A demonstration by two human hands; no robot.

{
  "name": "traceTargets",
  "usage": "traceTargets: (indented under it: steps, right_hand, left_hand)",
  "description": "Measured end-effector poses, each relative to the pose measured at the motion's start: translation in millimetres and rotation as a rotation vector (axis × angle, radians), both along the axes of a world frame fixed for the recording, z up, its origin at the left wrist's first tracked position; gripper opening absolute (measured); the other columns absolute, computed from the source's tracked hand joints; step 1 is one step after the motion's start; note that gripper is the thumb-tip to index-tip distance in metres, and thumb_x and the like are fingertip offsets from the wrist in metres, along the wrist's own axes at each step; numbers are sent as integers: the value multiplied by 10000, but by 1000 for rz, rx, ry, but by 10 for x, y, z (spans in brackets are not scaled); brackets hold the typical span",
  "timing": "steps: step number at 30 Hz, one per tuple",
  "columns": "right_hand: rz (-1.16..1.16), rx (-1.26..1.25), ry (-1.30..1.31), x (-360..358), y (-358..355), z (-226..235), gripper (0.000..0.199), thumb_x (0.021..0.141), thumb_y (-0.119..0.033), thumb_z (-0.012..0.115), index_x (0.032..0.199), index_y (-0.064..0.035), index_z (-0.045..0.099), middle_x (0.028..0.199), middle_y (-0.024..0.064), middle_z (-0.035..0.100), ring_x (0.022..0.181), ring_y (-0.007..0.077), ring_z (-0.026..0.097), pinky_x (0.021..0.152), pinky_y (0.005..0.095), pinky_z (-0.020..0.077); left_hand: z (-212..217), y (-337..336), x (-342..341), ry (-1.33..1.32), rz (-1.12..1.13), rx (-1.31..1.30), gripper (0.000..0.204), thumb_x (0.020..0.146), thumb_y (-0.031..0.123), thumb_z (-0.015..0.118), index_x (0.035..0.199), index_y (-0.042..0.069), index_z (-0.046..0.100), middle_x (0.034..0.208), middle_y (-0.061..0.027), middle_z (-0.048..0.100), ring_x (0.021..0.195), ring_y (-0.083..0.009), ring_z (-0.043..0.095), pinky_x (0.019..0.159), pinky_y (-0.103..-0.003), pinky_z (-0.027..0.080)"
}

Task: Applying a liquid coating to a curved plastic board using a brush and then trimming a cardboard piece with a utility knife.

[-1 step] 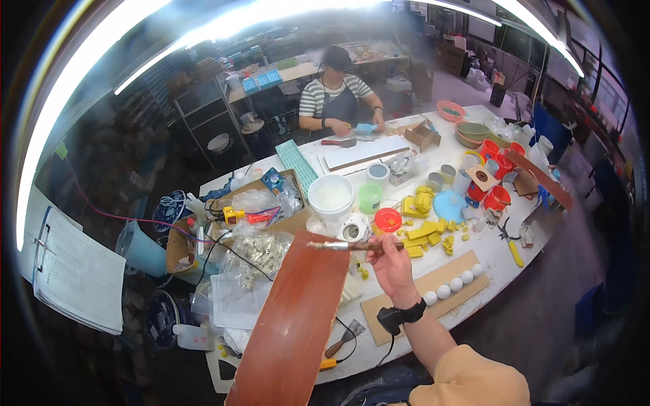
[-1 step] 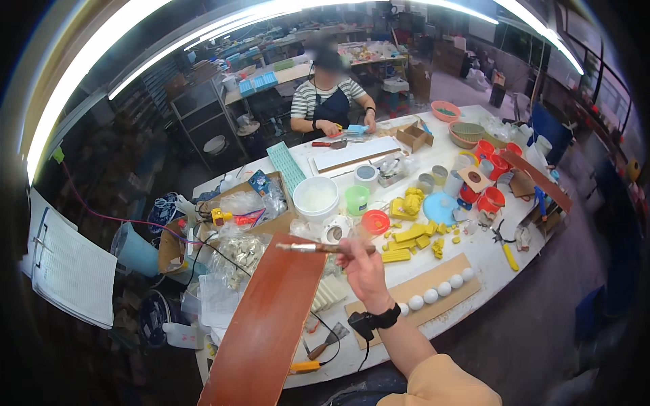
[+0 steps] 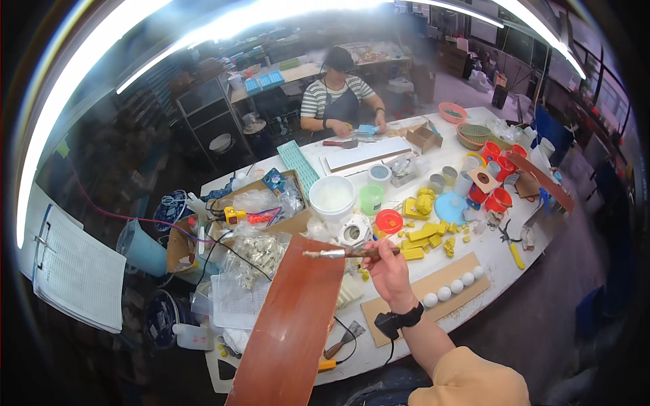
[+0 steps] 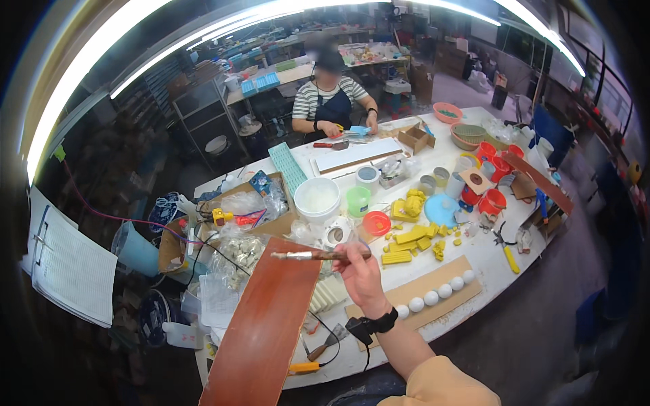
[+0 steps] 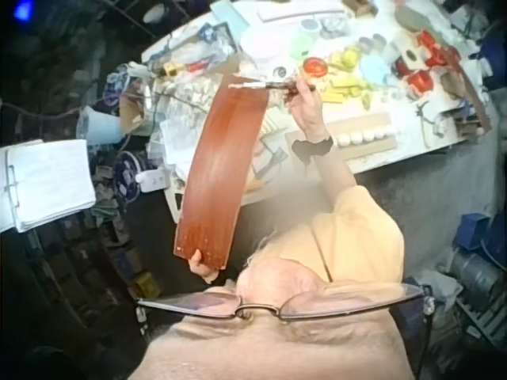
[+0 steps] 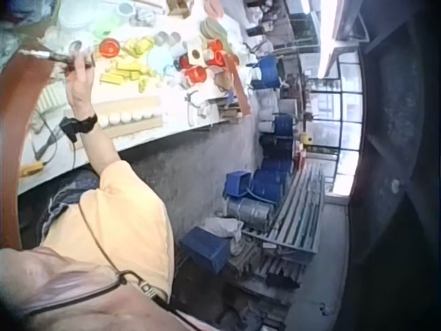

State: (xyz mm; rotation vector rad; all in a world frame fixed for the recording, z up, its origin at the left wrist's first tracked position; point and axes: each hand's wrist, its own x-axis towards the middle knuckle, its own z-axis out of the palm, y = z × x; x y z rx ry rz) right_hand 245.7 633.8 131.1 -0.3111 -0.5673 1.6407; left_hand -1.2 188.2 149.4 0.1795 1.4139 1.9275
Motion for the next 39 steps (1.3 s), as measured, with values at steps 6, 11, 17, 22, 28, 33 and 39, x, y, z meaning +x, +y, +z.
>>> traceTargets:
  steps: [6,11,17,22,28,33,39]
  right_hand:
    - [235,-55,-94,-317,-386,-90,241,990,-239,573,1069,-14,606,1012,86,632,837,177,606,750,312,491]
    - [250,-11,-125,-260,-724,54,287,995,-270,562,1090,-4,613,1028,79,640,810,156,606,747,307,493]
    - [334,-70,-230,-754,-1532,-180,318,993,-285,564,1089,14,608,955,79,640,801,148,604,733,298,506]
    - [455,-110,-317,-1182,-2382,-292,282,989,-250,580,1092,10,620,981,96,654,808,159,618,750,303,511]
    - [603,-65,-557,-1360,-2979,-618,333,999,-268,562,1157,21,612,1083,126,657,930,189,652,832,312,532]
    - [737,-49,-734,-1450,-3336,-858,337,1002,-273,556,1177,12,596,1168,129,636,1018,216,654,916,333,541]
    - [543,-58,-940,-1555,-3517,-1181,251,920,-174,682,1070,27,668,976,110,711,863,143,682,795,265,565]
  left_hand:
    - [-315,-1392,-128,-115,104,-90,569,871,288,573,1359,18,458,1280,-198,549,945,-361,628,686,-478,553]
    - [-123,-2219,-79,-190,-12,188,491,920,290,542,1330,25,486,1189,-199,593,782,-352,633,515,-441,522]
    - [339,-2557,183,17,579,-265,445,919,246,529,1306,29,499,1081,-182,617,850,-282,626,675,-449,536]
    - [-7,-3459,-87,49,379,-289,445,920,212,530,1324,28,500,1185,-158,595,1050,-296,602,862,-463,501]
    - [-406,-3461,-302,-102,329,-113,655,717,176,566,1331,-33,477,1260,-204,568,1103,-333,599,944,-449,494]
    - [-883,-3520,-369,-103,219,-109,603,782,129,531,1354,-44,449,1291,-202,555,1146,-334,582,997,-440,464]
    - [-1149,-3503,-235,-200,232,-234,519,889,178,528,1359,-30,453,1307,-173,554,1184,-308,560,1009,-422,448]
